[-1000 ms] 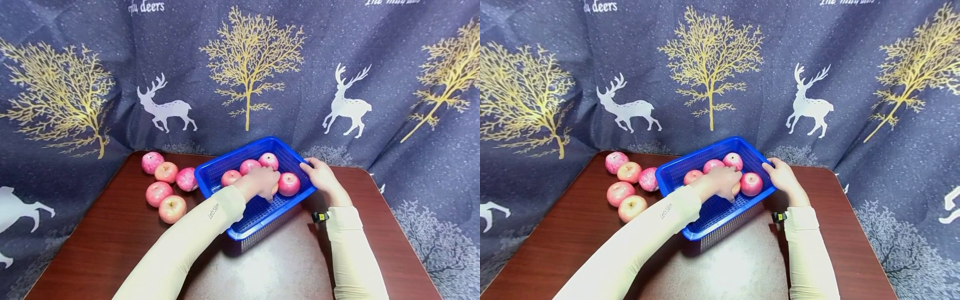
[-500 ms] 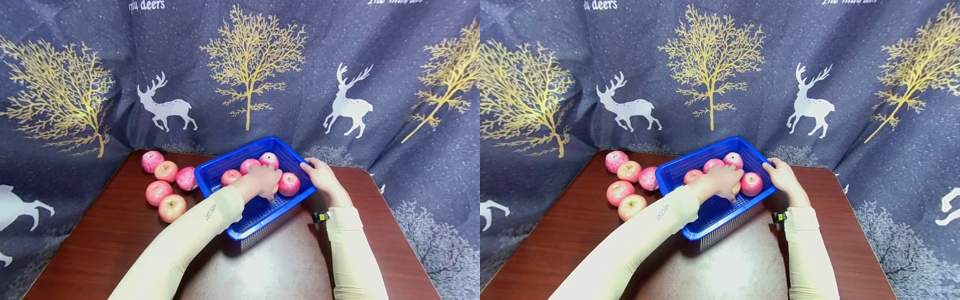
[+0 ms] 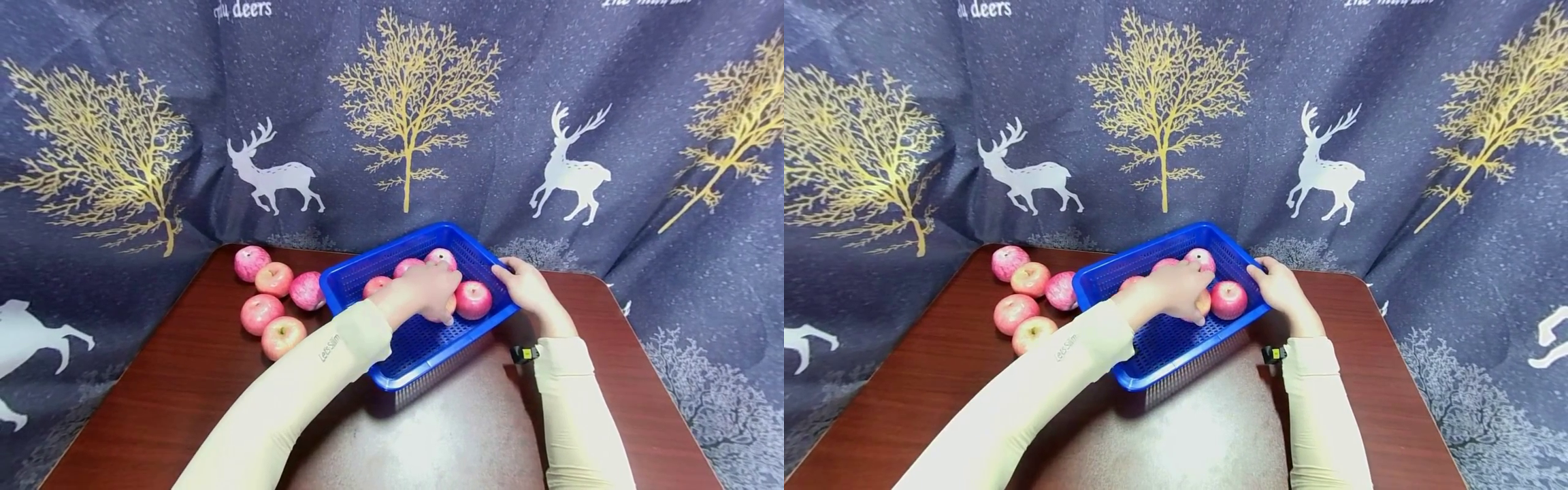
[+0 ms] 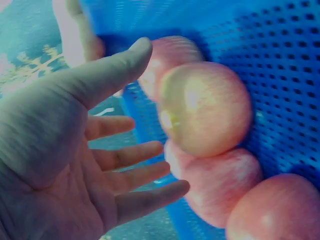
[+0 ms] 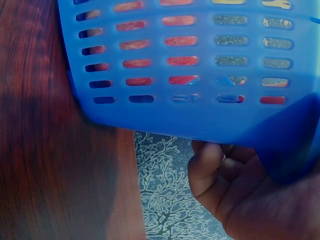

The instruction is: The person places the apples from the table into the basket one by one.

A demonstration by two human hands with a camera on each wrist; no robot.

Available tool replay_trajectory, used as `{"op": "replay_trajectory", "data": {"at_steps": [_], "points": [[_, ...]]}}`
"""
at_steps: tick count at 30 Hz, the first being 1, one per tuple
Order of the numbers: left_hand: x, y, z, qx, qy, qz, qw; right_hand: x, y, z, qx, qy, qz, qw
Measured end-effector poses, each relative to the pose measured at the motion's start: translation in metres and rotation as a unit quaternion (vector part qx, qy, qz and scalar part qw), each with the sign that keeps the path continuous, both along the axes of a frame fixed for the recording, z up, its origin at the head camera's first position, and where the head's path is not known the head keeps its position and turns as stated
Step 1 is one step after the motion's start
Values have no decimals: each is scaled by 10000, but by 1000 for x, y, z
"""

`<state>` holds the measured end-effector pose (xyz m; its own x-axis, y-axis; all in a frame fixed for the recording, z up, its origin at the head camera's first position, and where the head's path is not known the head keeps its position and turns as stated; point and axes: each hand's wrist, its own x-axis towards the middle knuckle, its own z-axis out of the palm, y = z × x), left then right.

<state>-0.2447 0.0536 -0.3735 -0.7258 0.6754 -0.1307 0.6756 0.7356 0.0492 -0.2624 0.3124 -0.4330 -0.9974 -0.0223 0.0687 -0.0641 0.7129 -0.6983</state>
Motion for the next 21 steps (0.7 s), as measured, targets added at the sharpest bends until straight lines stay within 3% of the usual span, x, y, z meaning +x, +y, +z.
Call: {"op": "replay_trajectory", "data": {"at_steps": [9, 16, 21], "points": [[7, -9, 19, 465, -144, 11, 9988, -1, 1, -1, -29, -48, -19, 10000], [0, -31, 27, 1078, -518, -120, 9927, 1, 1, 0, -32, 16, -29, 10000], [-3, -52, 30, 1333, -698, 13, 9886, 2, 0, 0, 37, 23, -6, 10000]]}}
